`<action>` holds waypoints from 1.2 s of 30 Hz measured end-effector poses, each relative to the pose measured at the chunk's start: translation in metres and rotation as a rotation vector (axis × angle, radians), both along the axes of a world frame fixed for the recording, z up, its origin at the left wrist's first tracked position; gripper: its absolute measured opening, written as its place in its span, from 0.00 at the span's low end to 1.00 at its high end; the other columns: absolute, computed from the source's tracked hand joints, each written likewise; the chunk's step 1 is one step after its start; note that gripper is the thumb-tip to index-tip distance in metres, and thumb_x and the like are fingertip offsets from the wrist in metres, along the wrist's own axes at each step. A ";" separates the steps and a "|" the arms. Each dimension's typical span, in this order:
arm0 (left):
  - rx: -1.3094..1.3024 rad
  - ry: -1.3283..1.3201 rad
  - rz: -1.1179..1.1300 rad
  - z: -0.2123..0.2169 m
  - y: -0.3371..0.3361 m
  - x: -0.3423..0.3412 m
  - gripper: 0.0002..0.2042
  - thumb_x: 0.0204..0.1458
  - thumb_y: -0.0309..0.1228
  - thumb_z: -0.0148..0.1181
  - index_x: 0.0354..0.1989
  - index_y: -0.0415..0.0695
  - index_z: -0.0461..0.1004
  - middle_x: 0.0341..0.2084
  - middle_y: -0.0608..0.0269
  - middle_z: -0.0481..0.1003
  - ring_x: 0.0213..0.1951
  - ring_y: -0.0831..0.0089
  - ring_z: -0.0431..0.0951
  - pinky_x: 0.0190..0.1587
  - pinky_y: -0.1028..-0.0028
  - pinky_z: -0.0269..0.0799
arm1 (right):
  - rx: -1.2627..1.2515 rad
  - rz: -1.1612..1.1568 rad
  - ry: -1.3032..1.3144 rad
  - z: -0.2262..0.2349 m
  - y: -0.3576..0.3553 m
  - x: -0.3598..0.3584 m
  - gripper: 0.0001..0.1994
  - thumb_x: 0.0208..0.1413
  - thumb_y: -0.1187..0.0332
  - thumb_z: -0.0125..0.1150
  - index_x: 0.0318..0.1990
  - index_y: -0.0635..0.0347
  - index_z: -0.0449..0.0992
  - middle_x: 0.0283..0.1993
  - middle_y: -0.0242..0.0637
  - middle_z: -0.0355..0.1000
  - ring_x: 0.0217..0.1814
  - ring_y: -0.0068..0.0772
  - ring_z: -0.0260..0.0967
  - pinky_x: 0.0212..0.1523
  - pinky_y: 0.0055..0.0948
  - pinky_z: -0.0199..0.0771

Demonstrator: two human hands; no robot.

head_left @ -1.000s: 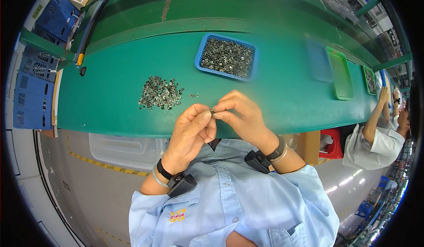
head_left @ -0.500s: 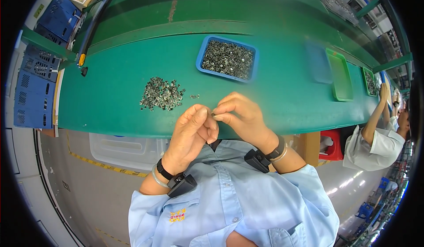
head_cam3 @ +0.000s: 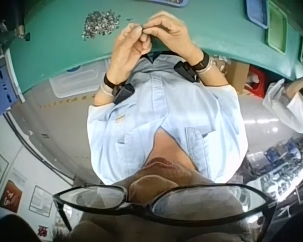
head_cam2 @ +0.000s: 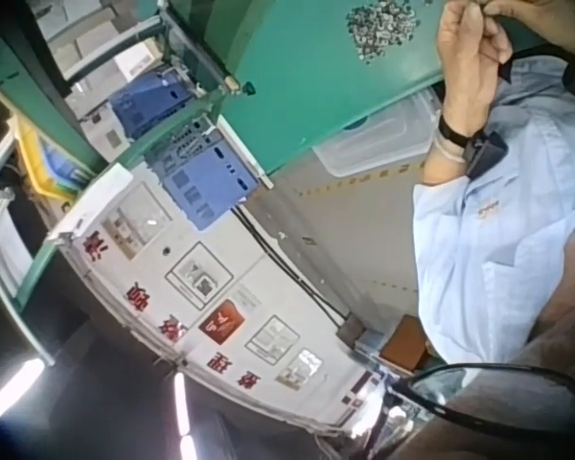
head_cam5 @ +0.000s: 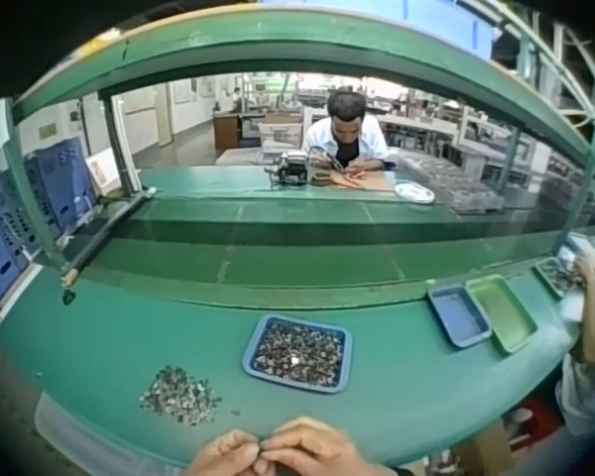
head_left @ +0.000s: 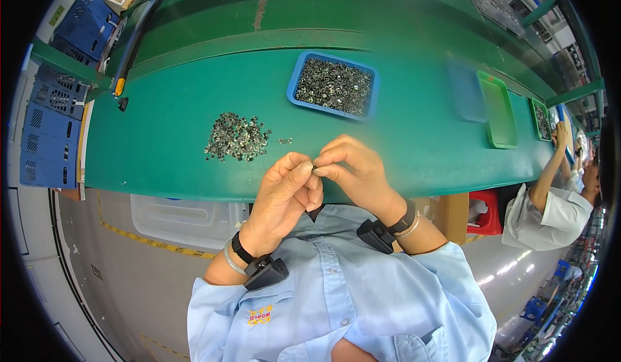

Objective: Sort small electronic components from a pile on a workbench into a plastic tray.

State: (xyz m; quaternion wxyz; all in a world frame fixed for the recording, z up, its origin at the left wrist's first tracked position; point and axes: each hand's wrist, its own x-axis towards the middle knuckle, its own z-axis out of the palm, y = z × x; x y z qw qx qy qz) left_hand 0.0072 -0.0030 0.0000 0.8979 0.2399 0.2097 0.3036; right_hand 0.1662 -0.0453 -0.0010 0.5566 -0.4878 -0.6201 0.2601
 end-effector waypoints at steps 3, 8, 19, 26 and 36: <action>0.028 0.048 0.010 0.001 0.001 -0.001 0.07 0.58 0.32 0.53 0.37 0.42 0.68 0.21 0.64 0.71 0.21 0.76 0.69 0.21 0.78 0.62 | 0.000 0.001 -0.001 -0.001 0.001 0.001 0.07 0.46 0.75 0.65 0.32 0.57 0.74 0.31 0.33 0.71 0.33 0.31 0.70 0.32 0.27 0.70; 0.070 0.145 0.007 0.008 0.003 -0.005 0.07 0.58 0.32 0.54 0.38 0.41 0.69 0.21 0.64 0.71 0.21 0.77 0.69 0.20 0.80 0.61 | 0.088 -0.034 -0.201 0.003 0.003 0.003 0.07 0.45 0.75 0.65 0.33 0.57 0.74 0.32 0.34 0.71 0.34 0.32 0.70 0.32 0.28 0.71; 0.026 0.171 -0.012 0.003 0.005 -0.009 0.07 0.57 0.32 0.55 0.37 0.41 0.70 0.20 0.64 0.71 0.20 0.78 0.68 0.20 0.81 0.61 | 0.030 -0.029 -0.239 0.004 0.000 0.001 0.07 0.45 0.74 0.65 0.33 0.57 0.74 0.33 0.33 0.72 0.36 0.34 0.70 0.34 0.29 0.71; 0.062 0.164 0.005 -0.004 0.002 -0.007 0.06 0.57 0.32 0.54 0.35 0.43 0.69 0.20 0.65 0.71 0.20 0.77 0.68 0.20 0.79 0.60 | 0.037 -0.023 -0.217 0.002 -0.002 -0.001 0.07 0.46 0.75 0.64 0.34 0.57 0.74 0.33 0.33 0.71 0.35 0.34 0.70 0.34 0.29 0.71; 0.103 0.184 0.028 -0.004 -0.001 -0.005 0.06 0.58 0.33 0.52 0.35 0.43 0.69 0.19 0.65 0.70 0.20 0.77 0.68 0.21 0.78 0.61 | 0.027 -0.040 -0.151 -0.002 -0.004 -0.003 0.07 0.46 0.75 0.64 0.33 0.57 0.74 0.32 0.33 0.71 0.35 0.33 0.70 0.34 0.28 0.70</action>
